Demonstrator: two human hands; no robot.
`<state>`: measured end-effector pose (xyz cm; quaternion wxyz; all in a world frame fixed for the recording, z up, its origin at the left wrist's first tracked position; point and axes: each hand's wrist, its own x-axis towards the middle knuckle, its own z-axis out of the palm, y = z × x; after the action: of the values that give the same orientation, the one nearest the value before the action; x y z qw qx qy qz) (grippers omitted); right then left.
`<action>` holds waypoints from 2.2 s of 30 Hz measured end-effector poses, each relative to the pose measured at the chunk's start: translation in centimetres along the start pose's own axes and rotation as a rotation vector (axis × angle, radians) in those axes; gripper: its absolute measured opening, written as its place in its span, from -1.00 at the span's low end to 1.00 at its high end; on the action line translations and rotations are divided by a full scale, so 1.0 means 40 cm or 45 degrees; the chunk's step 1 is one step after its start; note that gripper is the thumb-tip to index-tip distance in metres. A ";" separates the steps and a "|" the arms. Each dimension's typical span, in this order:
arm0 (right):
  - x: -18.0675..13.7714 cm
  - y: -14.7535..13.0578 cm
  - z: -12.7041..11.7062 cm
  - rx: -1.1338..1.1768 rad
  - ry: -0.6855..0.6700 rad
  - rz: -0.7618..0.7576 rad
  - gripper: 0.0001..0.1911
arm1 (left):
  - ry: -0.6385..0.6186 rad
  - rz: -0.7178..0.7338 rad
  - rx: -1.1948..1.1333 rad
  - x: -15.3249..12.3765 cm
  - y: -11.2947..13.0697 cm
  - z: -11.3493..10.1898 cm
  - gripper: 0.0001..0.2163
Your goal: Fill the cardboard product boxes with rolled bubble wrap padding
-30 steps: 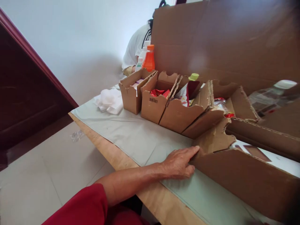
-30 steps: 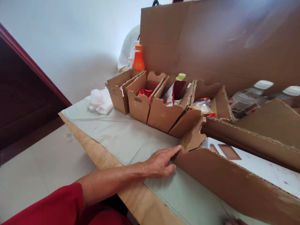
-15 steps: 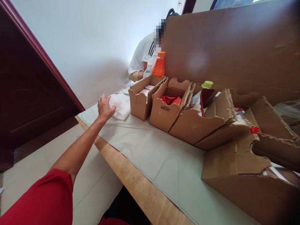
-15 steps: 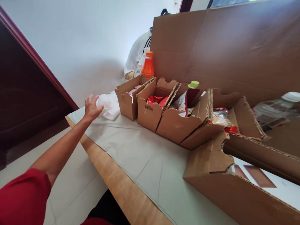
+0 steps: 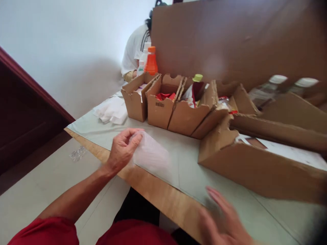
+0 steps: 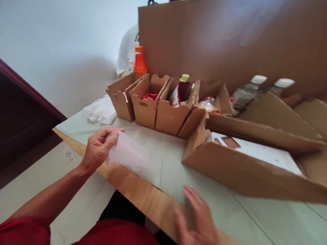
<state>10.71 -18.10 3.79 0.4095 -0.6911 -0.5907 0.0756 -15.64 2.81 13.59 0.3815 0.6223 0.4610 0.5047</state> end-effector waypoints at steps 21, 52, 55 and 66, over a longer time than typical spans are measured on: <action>-0.085 -0.126 -0.074 1.592 0.435 0.691 -0.31 | -1.019 -0.928 -0.274 -0.221 -0.082 0.106 -0.52; -0.007 0.055 -0.101 0.056 0.502 0.438 -0.58 | -0.848 0.031 0.850 -0.003 -0.022 0.042 -0.60; -0.001 0.083 -0.098 0.003 0.514 0.485 -0.57 | -0.820 0.087 0.971 0.054 -0.044 0.098 -0.63; 0.017 0.131 -0.097 0.010 0.462 0.593 -0.53 | -0.931 0.062 1.188 0.069 -0.116 0.116 -0.50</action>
<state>17.17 -19.16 3.15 0.4828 -0.8087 -0.3330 0.0448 -11.78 6.75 9.08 0.1899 0.8683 0.4582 0.0100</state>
